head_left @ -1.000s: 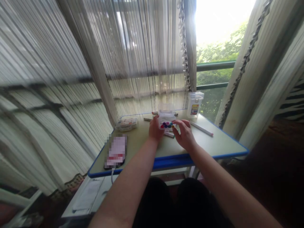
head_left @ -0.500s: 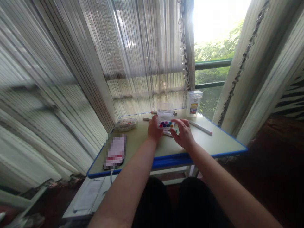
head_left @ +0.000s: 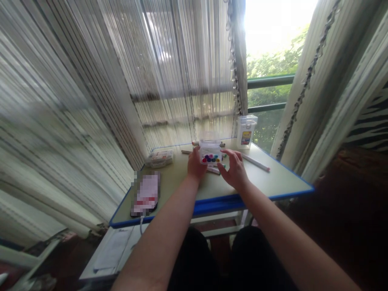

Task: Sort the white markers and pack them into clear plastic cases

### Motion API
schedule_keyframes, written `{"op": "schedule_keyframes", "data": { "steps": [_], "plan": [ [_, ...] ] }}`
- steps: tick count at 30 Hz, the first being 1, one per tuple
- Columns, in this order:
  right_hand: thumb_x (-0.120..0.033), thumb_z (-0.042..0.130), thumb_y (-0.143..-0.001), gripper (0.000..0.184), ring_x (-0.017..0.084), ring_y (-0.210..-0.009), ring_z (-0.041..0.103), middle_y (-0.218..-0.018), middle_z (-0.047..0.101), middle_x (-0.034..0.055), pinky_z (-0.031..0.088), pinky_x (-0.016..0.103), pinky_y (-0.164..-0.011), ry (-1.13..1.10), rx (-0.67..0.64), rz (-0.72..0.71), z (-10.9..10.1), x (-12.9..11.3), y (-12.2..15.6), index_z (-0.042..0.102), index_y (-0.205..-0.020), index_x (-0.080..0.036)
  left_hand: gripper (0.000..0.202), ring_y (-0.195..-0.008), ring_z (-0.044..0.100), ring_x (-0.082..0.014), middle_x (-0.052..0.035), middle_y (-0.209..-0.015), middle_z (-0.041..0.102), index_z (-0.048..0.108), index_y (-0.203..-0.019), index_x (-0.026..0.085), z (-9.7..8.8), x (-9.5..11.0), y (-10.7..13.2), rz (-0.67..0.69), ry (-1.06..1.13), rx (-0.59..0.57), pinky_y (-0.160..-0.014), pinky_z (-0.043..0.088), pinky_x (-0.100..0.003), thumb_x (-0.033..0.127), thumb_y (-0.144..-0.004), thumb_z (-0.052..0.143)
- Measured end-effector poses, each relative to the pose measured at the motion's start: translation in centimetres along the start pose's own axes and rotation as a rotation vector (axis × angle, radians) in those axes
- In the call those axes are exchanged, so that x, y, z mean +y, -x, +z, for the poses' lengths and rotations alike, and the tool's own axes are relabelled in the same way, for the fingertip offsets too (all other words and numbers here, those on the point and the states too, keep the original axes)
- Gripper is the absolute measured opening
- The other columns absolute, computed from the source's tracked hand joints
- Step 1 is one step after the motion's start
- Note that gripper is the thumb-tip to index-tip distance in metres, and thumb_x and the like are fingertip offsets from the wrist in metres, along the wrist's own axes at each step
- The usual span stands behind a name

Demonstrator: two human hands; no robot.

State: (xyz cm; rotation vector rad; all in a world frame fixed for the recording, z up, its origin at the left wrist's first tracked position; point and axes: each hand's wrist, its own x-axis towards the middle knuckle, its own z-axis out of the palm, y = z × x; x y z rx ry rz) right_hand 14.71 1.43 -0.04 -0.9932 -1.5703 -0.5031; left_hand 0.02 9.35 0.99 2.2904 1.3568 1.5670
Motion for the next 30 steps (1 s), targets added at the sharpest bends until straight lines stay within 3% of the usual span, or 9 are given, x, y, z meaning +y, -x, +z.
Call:
{"op": "schedule_keyframes", "data": {
  "steps": [6, 15, 30],
  "plan": [
    [-0.029, 0.053, -0.083, 0.038, 0.027, -0.102, 0.053, -0.110, 0.059, 0.0117, 0.047, 0.047, -0.089, -0.002, 0.048, 0.108, 0.2, 0.9, 0.1, 0.047, -0.120, -0.020, 0.034, -0.095, 0.060, -0.0262, -0.0077, -0.099, 0.064, 0.047, -0.104, 0.023, 0.0, -0.3, -0.2, -0.027, 0.000, 0.014, -0.084, 0.048, -0.040, 0.020, -0.074, 0.061],
    [-0.031, 0.055, -0.086, 0.039, 0.026, -0.111, 0.049, -0.124, 0.058, 0.0090, 0.041, 0.042, -0.095, 0.161, -0.181, -0.128, -0.1, -1.6, 0.0, 0.055, -0.124, -0.024, 0.038, -0.094, 0.061, -0.0262, -0.0108, -0.098, 0.063, 0.047, -0.107, 0.018, -0.2, -0.1, 0.1, 0.039, 0.043, 0.019, -0.085, 0.049, -0.040, 0.027, -0.074, 0.063],
    [-0.031, 0.056, -0.084, 0.046, 0.026, -0.110, 0.048, -0.124, 0.058, 0.0070, 0.040, 0.041, -0.096, 0.198, -0.132, -0.156, 0.3, -1.2, 0.3, 0.051, -0.129, -0.025, 0.038, -0.097, 0.058, -0.0292, -0.0139, -0.102, 0.062, 0.045, -0.107, 0.015, -0.3, 0.1, 0.1, 0.022, 0.013, -0.017, -0.087, 0.046, -0.043, 0.023, -0.074, 0.062]
  ]
}}
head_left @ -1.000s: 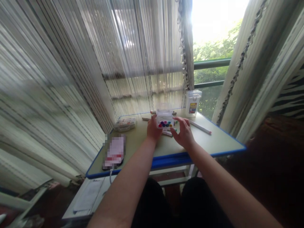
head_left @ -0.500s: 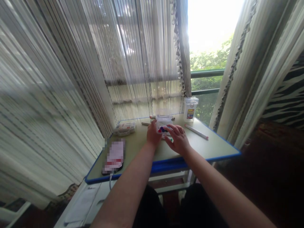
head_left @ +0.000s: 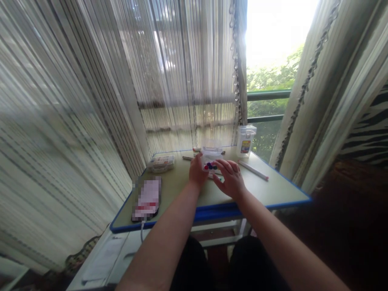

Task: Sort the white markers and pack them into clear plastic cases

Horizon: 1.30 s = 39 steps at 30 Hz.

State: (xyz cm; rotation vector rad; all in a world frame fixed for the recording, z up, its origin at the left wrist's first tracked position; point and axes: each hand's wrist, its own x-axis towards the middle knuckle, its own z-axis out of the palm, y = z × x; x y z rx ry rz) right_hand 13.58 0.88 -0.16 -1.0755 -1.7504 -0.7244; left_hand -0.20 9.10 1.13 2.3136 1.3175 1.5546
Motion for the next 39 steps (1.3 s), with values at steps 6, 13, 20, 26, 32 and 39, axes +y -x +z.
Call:
{"op": "schedule_keyframes", "data": {
  "steps": [6, 13, 20, 26, 32, 39],
  "plan": [
    [-0.031, 0.056, -0.085, 0.043, 0.026, -0.110, 0.048, -0.124, 0.059, 0.0074, 0.040, 0.041, -0.095, -0.010, -0.006, 0.029, -0.08, 0.07, -0.06, 0.052, -0.128, -0.024, 0.037, -0.096, 0.059, -0.0277, -0.0101, -0.099, 0.062, 0.045, -0.105, 0.019, -0.10, -0.03, -0.05, -0.001, 0.021, 0.024, -0.085, 0.048, -0.042, 0.026, -0.073, 0.063],
    [-0.031, 0.056, -0.085, 0.043, 0.027, -0.109, 0.047, -0.122, 0.058, 0.0072, 0.040, 0.042, -0.094, 0.011, -0.032, 0.017, -0.04, 0.12, -0.08, 0.053, -0.127, -0.026, 0.037, -0.096, 0.059, -0.0284, -0.0117, -0.099, 0.061, 0.044, -0.105, 0.019, -0.20, 0.14, 0.04, -0.007, 0.054, 0.010, -0.085, 0.046, -0.042, 0.024, -0.074, 0.064],
    [-0.029, 0.057, -0.083, 0.043, 0.026, -0.109, 0.046, -0.124, 0.057, 0.0053, 0.040, 0.041, -0.094, 0.032, -0.076, -0.046, -0.04, -0.22, -0.24, 0.055, -0.127, -0.029, 0.038, -0.096, 0.058, -0.0287, -0.0138, -0.101, 0.062, 0.045, -0.107, 0.016, -0.12, 0.12, 0.06, 0.003, 0.010, -0.022, -0.085, 0.047, -0.043, 0.025, -0.075, 0.062],
    [-0.030, 0.060, -0.081, 0.057, 0.026, -0.111, 0.044, -0.131, 0.056, 0.0020, 0.039, 0.041, -0.096, 0.012, -0.123, -0.065, 0.33, -0.12, 0.04, 0.045, -0.136, -0.030, 0.035, -0.098, 0.059, -0.0281, -0.0131, -0.099, 0.062, 0.045, -0.107, 0.016, 0.10, -0.23, 0.09, 0.015, 0.032, -0.014, -0.087, 0.046, -0.040, 0.021, -0.075, 0.059],
    [-0.027, 0.060, -0.080, 0.061, 0.027, -0.116, 0.041, -0.139, 0.050, -0.0030, 0.036, 0.042, -0.099, -0.011, -0.150, -0.095, 0.37, -0.23, 0.01, 0.043, -0.138, -0.031, 0.029, -0.096, 0.059, -0.0278, -0.0128, -0.097, 0.062, 0.047, -0.104, 0.016, 0.19, -0.43, 0.06, 0.043, 0.076, 0.015, -0.087, 0.044, -0.038, 0.020, -0.076, 0.057],
    [-0.025, 0.058, -0.081, 0.057, 0.027, -0.116, 0.042, -0.139, 0.050, -0.0048, 0.037, 0.042, -0.098, -0.013, -0.152, -0.091, 0.23, -0.21, 0.02, 0.045, -0.136, -0.031, 0.034, -0.097, 0.059, -0.0280, -0.0124, -0.098, 0.061, 0.047, -0.105, 0.016, 0.44, -0.79, 0.08, 0.061, 0.049, 0.005, -0.088, 0.046, -0.041, 0.018, -0.073, 0.058]
  ]
}}
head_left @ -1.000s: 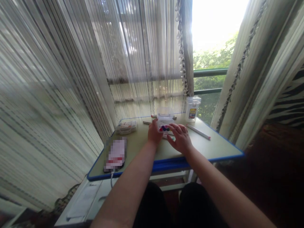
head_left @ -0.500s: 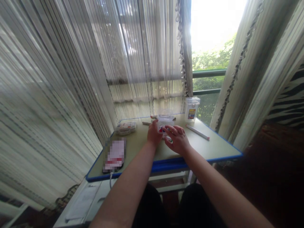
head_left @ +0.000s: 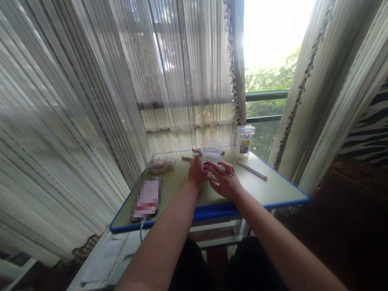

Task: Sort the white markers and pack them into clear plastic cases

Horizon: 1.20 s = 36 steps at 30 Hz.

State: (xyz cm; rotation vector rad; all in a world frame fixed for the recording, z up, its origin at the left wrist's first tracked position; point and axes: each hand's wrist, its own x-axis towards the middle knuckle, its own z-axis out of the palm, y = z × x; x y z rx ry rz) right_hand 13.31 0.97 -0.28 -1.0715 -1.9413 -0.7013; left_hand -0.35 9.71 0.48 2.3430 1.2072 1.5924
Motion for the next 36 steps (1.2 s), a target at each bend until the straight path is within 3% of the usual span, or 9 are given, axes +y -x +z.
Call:
{"op": "schedule_keyframes", "data": {
  "steps": [5, 9, 13, 16, 25, 28, 32, 36],
  "plan": [
    [-0.022, 0.055, -0.082, 0.058, 0.025, -0.116, 0.043, -0.139, 0.050, -0.0032, 0.037, 0.041, -0.099, 0.001, 0.017, -0.026, 0.1, 0.1, 0.0, 0.042, -0.138, -0.030, 0.036, -0.096, 0.060, -0.0279, -0.0133, -0.099, 0.062, 0.045, -0.108, 0.017, -0.1, 0.1, 0.1, -0.026, -0.005, 0.002, -0.086, 0.047, -0.041, 0.018, -0.074, 0.057],
    [-0.020, 0.052, -0.084, 0.058, 0.024, -0.118, 0.044, -0.138, 0.051, 0.0015, 0.036, 0.039, -0.100, 0.034, 0.089, -0.003, -0.1, 0.1, 0.0, 0.038, -0.140, -0.028, 0.038, -0.099, 0.060, -0.0280, -0.0114, -0.101, 0.062, 0.046, -0.109, 0.018, -0.4, 0.5, 0.0, -0.077, 0.003, 0.097, -0.085, 0.049, -0.042, 0.026, -0.075, 0.061],
    [-0.020, 0.049, -0.086, 0.049, 0.023, -0.114, 0.047, -0.131, 0.056, 0.0069, 0.037, 0.038, -0.099, 0.050, 0.161, 0.064, 0.1, 0.2, -0.1, 0.043, -0.135, -0.022, 0.041, -0.100, 0.060, -0.0278, -0.0117, -0.103, 0.063, 0.047, -0.109, 0.018, -0.6, 0.7, -0.2, -0.093, -0.004, 0.204, -0.085, 0.050, -0.042, 0.029, -0.073, 0.064],
    [-0.013, 0.045, -0.085, 0.043, 0.021, -0.110, 0.049, -0.124, 0.059, 0.0077, 0.038, 0.036, -0.096, 0.036, 0.143, 0.106, 0.4, 0.3, -0.1, 0.049, -0.127, -0.020, 0.042, -0.097, 0.061, -0.0284, -0.0131, -0.101, 0.064, 0.048, -0.108, 0.016, -0.7, 0.6, -0.4, -0.118, -0.030, 0.247, -0.085, 0.050, -0.044, 0.027, -0.071, 0.065],
    [-0.005, 0.039, -0.079, 0.043, 0.023, -0.113, 0.048, -0.117, 0.055, 0.0128, 0.038, 0.041, -0.100, 0.064, 0.319, 0.355, 0.3, 0.8, -0.3, 0.048, -0.120, -0.015, 0.037, -0.101, 0.060, -0.0280, -0.0129, -0.105, 0.064, 0.048, -0.110, 0.017, -0.9, 0.6, -0.6, -0.120, -0.063, 0.245, -0.089, 0.049, -0.045, 0.020, -0.075, 0.059],
    [-0.004, 0.037, -0.076, 0.042, 0.024, -0.111, 0.049, -0.114, 0.057, 0.0145, 0.038, 0.041, -0.100, 0.046, 0.216, 0.508, 0.6, 1.3, -0.3, 0.053, -0.115, -0.011, 0.037, -0.103, 0.060, -0.0287, -0.0127, -0.106, 0.064, 0.048, -0.110, 0.019, -1.0, 0.6, -0.6, -0.143, -0.053, 0.247, -0.089, 0.049, -0.045, 0.021, -0.075, 0.060],
    [-0.010, 0.039, -0.080, 0.038, 0.025, -0.107, 0.052, -0.113, 0.061, 0.0151, 0.038, 0.036, -0.097, 0.027, -0.101, 0.709, 1.1, 1.7, -0.3, 0.057, -0.114, -0.009, 0.038, -0.103, 0.060, -0.0292, -0.0118, -0.105, 0.064, 0.047, -0.110, 0.020, -1.1, 0.6, -0.7, -0.182, -0.040, 0.251, -0.088, 0.049, -0.046, 0.022, -0.075, 0.061],
    [-0.023, 0.044, -0.086, 0.038, 0.027, -0.111, 0.052, -0.117, 0.061, 0.0162, 0.037, 0.035, -0.099, 0.012, -0.377, 0.735, 1.5, 1.6, -0.2, 0.057, -0.119, -0.009, 0.037, -0.102, 0.061, -0.0293, -0.0109, -0.103, 0.065, 0.047, -0.110, 0.020, -1.1, 0.7, -0.8, -0.213, -0.034, 0.249, -0.088, 0.049, -0.046, 0.023, -0.076, 0.061]
  ]
}}
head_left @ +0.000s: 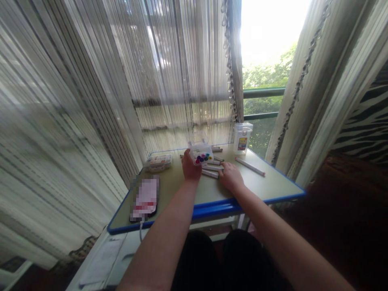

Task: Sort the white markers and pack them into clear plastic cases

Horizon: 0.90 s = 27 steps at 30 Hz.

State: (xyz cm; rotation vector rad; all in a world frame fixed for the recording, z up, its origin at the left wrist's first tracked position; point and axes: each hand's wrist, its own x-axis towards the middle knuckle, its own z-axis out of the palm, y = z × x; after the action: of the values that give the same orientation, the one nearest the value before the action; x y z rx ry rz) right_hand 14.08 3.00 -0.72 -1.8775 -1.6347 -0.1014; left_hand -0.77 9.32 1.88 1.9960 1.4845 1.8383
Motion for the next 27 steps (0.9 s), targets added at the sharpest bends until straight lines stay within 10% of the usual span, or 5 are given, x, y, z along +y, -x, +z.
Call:
{"op": "schedule_keyframes", "data": {
  "steps": [10, 27],
  "plan": [
    [-0.001, 0.037, -0.079, 0.061, 0.023, -0.103, 0.061, -0.123, 0.060, 0.0177, 0.044, 0.030, -0.087, -0.116, 0.035, 0.238, -0.4, 0.8, 0.2, 0.032, -0.140, -0.007, 0.039, -0.105, 0.059, -0.0299, -0.0124, -0.106, 0.064, 0.047, -0.109, 0.020, -0.1, 0.1, 0.2, 0.027, 0.000, -0.034, -0.089, 0.049, -0.048, 0.019, -0.074, 0.062],
    [-0.003, 0.040, -0.078, 0.042, 0.020, -0.097, 0.062, -0.111, 0.066, 0.0104, 0.041, 0.025, -0.080, -0.056, -0.057, 0.135, -1.2, -0.1, 0.8, 0.057, -0.114, -0.016, 0.034, -0.105, 0.059, -0.0291, -0.0130, -0.107, 0.064, 0.049, -0.108, 0.020, -0.2, 0.5, 0.3, 0.051, 0.003, -0.091, -0.090, 0.049, -0.046, 0.018, -0.075, 0.060]
  ]
}}
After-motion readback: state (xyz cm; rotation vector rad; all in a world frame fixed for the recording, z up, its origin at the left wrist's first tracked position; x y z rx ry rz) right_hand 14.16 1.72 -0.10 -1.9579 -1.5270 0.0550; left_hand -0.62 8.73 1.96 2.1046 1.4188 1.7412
